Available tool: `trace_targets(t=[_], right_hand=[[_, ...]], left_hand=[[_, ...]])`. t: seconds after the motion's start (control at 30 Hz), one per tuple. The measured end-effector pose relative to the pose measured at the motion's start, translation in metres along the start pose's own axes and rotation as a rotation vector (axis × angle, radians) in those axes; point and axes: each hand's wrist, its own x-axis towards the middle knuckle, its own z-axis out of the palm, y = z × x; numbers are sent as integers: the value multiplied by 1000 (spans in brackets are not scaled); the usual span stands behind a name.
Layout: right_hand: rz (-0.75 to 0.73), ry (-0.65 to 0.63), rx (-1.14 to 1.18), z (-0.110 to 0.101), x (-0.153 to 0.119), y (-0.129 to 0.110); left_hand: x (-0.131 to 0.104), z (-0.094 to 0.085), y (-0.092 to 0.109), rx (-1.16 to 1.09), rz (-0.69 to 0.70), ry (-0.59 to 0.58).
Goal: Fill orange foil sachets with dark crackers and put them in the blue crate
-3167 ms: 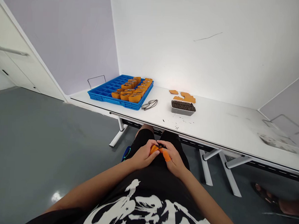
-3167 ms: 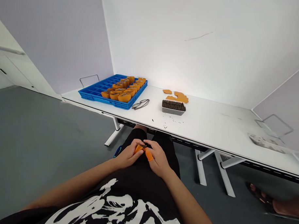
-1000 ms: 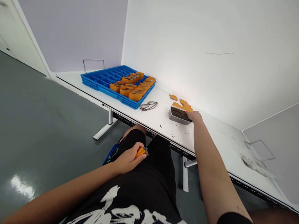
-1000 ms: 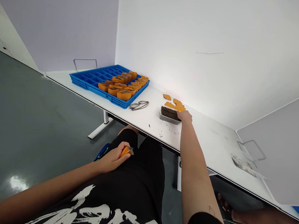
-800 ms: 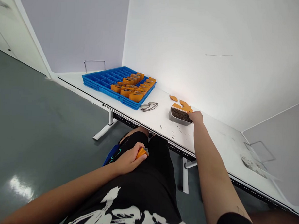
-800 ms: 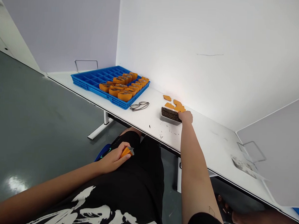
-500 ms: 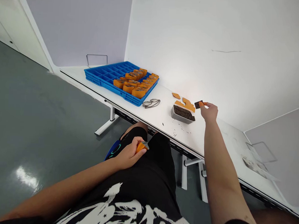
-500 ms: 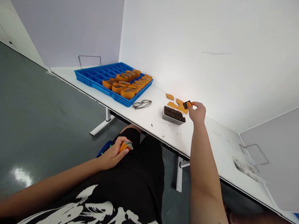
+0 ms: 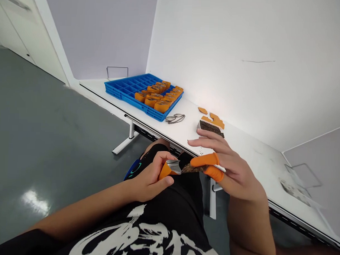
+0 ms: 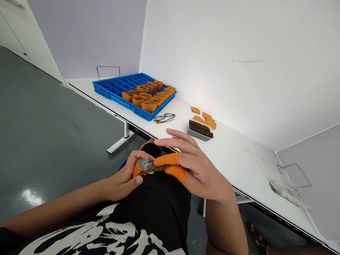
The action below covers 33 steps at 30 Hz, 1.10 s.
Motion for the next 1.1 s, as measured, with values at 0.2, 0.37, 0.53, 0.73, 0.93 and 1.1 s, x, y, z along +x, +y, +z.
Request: trace_targets(t=[0.2,0.37,0.53,0.73,0.93,1.1], right_hand=[[54,30,-117,11,-26,-6],[-71,103,-228,20,-29,-10],[-126,29,-216,20,-21,-12],[-64,14,-187,19,-29,-4],[-39,17,-243,23,-37,-7],[-59,13,-292,22,-40,-16]], left_hand=[[3,10,8,-48,72,-27],[6,16,10,-106,89,-65],[7,17,12,-127,85,-56],[6,18,4,-132,107,-44],[5,17,4,-117,102,-58],[7,17,6,-105,76,-88]])
